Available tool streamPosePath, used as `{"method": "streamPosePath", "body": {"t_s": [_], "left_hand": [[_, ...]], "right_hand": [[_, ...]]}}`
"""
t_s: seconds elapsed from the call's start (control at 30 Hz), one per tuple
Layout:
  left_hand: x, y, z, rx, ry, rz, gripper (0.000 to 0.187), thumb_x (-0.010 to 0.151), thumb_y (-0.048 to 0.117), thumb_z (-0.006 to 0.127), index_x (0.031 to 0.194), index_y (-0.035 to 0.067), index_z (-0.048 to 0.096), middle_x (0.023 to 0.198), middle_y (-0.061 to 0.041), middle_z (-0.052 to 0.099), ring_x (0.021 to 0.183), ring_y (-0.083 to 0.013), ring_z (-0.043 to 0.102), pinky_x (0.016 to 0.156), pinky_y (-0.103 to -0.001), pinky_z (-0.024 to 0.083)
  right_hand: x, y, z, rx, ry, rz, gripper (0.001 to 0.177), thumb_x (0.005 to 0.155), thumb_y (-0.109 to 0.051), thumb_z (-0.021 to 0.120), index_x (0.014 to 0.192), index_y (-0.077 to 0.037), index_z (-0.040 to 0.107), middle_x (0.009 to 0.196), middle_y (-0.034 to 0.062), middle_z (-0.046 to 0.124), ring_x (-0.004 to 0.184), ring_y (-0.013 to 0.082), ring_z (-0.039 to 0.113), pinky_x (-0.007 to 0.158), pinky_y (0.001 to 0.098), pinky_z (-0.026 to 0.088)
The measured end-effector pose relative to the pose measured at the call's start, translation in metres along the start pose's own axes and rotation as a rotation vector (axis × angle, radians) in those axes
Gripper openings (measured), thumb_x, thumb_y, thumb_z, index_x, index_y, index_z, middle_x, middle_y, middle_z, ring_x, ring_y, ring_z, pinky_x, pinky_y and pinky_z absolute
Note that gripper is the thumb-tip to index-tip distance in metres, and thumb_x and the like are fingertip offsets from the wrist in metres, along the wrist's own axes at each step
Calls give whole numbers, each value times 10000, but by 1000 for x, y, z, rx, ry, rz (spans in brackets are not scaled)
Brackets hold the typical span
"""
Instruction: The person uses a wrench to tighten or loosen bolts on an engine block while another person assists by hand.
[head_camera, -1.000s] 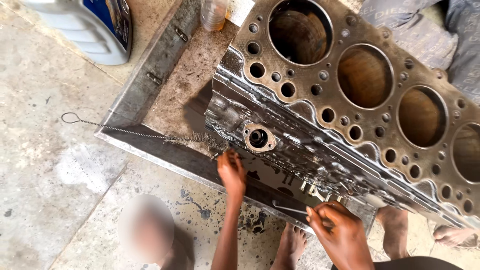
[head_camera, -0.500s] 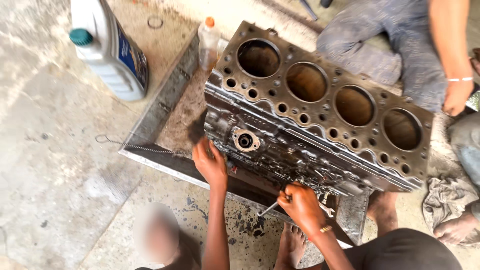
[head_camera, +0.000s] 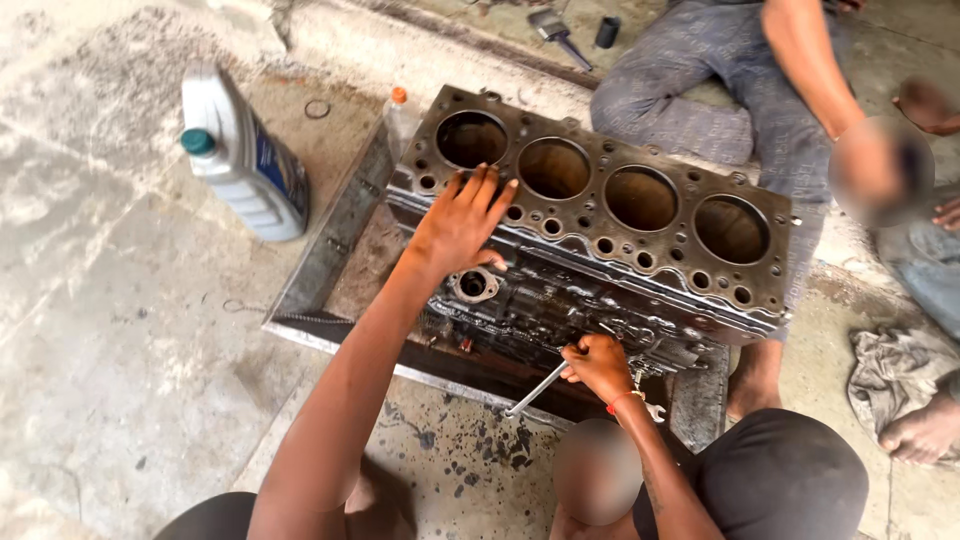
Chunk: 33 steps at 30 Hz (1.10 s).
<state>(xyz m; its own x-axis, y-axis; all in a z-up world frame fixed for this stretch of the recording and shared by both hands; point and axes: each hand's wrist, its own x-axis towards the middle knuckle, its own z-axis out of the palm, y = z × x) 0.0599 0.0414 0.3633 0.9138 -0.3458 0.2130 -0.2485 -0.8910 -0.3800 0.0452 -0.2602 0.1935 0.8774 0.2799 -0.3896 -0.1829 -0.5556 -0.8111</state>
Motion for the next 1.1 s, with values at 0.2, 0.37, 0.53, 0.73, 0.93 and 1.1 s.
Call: {"method": "streamPosePath", "body": {"t_s": [0.2, 0.37, 0.53, 0.73, 0.93, 1.1], "left_hand": [[1, 11, 19, 24, -26, -68, 1072, 824, 725, 616, 1584, 39, 298, 1555, -227, 405, 1461, -371, 344, 1175, -522, 303], [-2, 17, 31, -29, 34, -111, 1073, 791, 732, 617, 1570, 61, 312, 1556, -223, 398, 1479, -366, 327, 1211, -531, 260], [-1, 13, 37, -53, 43, -108, 1052, 814, 737, 590, 1580, 76, 302, 1567, -237, 377, 1490, -376, 292, 1209, -563, 229], [0, 13, 39, -96, 33, -126, 1072, 790, 737, 581, 1584, 86, 269, 1588, -225, 343, 1492, -370, 269, 1206, -577, 205], [-1, 13, 35, -101, -18, -130, 1091, 795, 730, 587, 1599, 81, 235, 1608, -227, 318, 1515, -376, 247, 1223, -577, 185], [0, 15, 39, -44, 6, -149, 1074, 809, 714, 592, 1606, 95, 222, 1605, -222, 319, 1518, -375, 237, 1226, -567, 163]], "right_hand": [[1, 14, -14, 207, 19, -48, 190, 911, -58, 642, 787, -3, 509, 717, 121, 687, 697, 216, 804, 582, 326, 676], [14, 61, 21, 100, 30, -343, 157, 887, 29, 667, 816, -39, 544, 702, 64, 685, 637, 142, 742, 519, 287, 613], [15, 108, 52, -65, -75, -242, 155, 868, 43, 691, 836, -71, 590, 696, 54, 673, 500, 141, 665, 451, 294, 525], [35, 171, 55, -486, -308, -259, 230, 807, 3, 791, 906, -61, 594, 920, 93, 650, 904, 227, 670, 794, 380, 546], [21, 184, 37, -826, -112, -377, 321, 795, -25, 662, 1108, -83, 618, 1124, 170, 671, 1049, 372, 662, 870, 476, 544], [24, 177, 44, -1239, 24, -184, 189, 988, -166, 515, 1153, -126, 597, 1079, 110, 689, 1006, 303, 709, 815, 438, 621]]}}
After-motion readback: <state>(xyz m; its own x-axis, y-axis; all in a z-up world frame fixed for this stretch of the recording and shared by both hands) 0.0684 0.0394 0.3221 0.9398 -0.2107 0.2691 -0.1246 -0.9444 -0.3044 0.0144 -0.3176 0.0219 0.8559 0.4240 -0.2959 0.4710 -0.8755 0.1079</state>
